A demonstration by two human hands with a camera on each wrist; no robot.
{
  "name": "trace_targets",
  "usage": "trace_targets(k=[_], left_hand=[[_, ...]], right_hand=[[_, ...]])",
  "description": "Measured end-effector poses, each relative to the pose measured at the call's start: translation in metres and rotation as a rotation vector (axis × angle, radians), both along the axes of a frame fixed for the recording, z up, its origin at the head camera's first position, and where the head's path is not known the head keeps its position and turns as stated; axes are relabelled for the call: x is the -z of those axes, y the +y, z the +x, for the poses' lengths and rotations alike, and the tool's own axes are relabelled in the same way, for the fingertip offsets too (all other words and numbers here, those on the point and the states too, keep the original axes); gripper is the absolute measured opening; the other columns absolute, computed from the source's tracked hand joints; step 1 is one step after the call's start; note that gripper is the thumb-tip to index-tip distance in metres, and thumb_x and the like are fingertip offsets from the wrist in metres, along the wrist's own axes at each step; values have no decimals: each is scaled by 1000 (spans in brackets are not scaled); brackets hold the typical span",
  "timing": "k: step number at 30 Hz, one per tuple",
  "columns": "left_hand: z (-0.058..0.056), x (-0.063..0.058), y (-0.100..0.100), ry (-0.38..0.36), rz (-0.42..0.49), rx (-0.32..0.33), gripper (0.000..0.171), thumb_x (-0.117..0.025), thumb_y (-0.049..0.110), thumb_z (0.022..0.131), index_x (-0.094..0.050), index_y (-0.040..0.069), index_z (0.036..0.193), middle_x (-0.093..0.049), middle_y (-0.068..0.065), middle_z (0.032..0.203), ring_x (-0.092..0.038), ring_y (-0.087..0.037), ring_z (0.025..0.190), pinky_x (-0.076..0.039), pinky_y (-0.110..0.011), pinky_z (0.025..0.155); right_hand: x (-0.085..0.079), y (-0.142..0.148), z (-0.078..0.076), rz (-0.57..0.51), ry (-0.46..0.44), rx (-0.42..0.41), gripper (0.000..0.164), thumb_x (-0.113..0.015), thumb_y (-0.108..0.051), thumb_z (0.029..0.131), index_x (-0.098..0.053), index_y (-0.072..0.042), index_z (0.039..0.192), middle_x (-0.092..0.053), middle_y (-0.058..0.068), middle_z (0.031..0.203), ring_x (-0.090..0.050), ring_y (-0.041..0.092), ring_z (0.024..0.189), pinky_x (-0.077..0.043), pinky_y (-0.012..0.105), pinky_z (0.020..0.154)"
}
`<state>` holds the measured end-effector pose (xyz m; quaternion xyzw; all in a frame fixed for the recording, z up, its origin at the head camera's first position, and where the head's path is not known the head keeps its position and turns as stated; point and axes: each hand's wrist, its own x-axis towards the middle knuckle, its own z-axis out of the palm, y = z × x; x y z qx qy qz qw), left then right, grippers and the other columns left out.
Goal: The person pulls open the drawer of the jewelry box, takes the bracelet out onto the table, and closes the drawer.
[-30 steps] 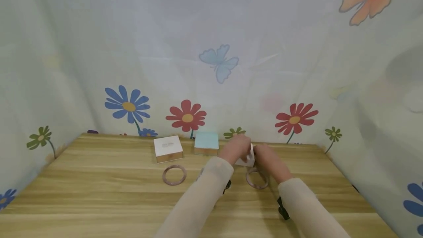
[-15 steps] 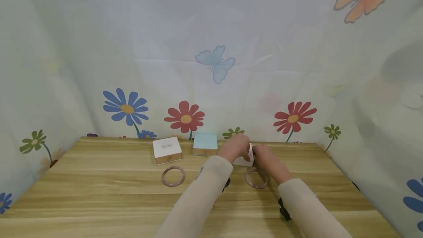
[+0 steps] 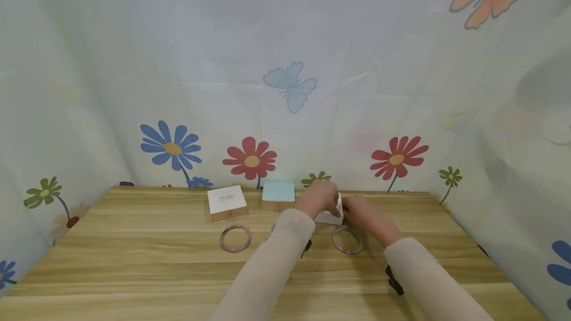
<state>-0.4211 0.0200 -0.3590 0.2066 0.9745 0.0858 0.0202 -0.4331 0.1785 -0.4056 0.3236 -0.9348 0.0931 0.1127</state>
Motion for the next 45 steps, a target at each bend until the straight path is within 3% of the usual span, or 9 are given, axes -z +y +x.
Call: trace_targets(k=[7,12,19,26,31,35,40,45], left_hand=[[-1,6,2,37,-28,18,25,-83,38,85,-70,17,78,-65,9,77,-56,-11,74,-47,-28,76],[-2,12,5,62,-65,37,27,-81,43,86,-69,19,81,-64,11,78,-58,-11,80,-45,-32,91],[-2,16,5,101,-118,0,37,-78,52,86,-63,19,78,-60,8,73,-54,-10,71,-46,-38,101],[-2,32,9,160,-138,-6,38,-77,54,87,-64,18,84,-60,5,80,-52,-10,72,-50,-30,70],[-5,38,10,187,-168,35,32,-72,52,91,-65,21,93,-60,5,91,-56,-11,82,-50,-30,71],[-10,33,5,157,-155,63,22,-73,41,92,-62,22,92,-58,5,94,-54,-11,82,-47,-28,70],[-18,25,-8,85,-112,153,15,-70,27,94,-58,19,93,-53,4,91,-47,-11,79,-40,-26,69],[-23,19,-25,-18,-16,210,12,-66,15,97,-62,13,109,-56,3,94,-46,-13,79,-37,-26,70]], right_hand=[[-1,11,6,15,-40,16,22,-62,0,91,-63,-9,71,-55,-1,64,-44,13,60,-40,31,59],[3,17,15,35,-45,30,14,-64,-1,92,-69,-7,80,-64,0,73,-54,13,65,-49,32,63],[6,11,31,73,-47,36,10,-70,-11,94,-70,-7,85,-64,-1,74,-54,12,66,-50,31,62],[17,12,39,37,-12,17,15,-72,-13,93,-69,-11,79,-60,-4,72,-51,9,64,-45,28,59],[22,16,39,30,-26,70,13,-71,-10,92,-70,-11,79,-60,-4,74,-52,9,65,-46,28,60],[21,16,38,27,-22,88,12,-71,-10,93,-70,-10,81,-60,-4,74,-52,9,65,-47,29,60],[18,16,41,22,12,91,11,-70,-10,93,-70,-12,82,-60,-2,75,-55,11,67,-48,31,62],[18,16,50,27,59,132,7,-69,-13,93,-73,-11,88,-63,-1,81,-63,18,75,-53,36,67]])
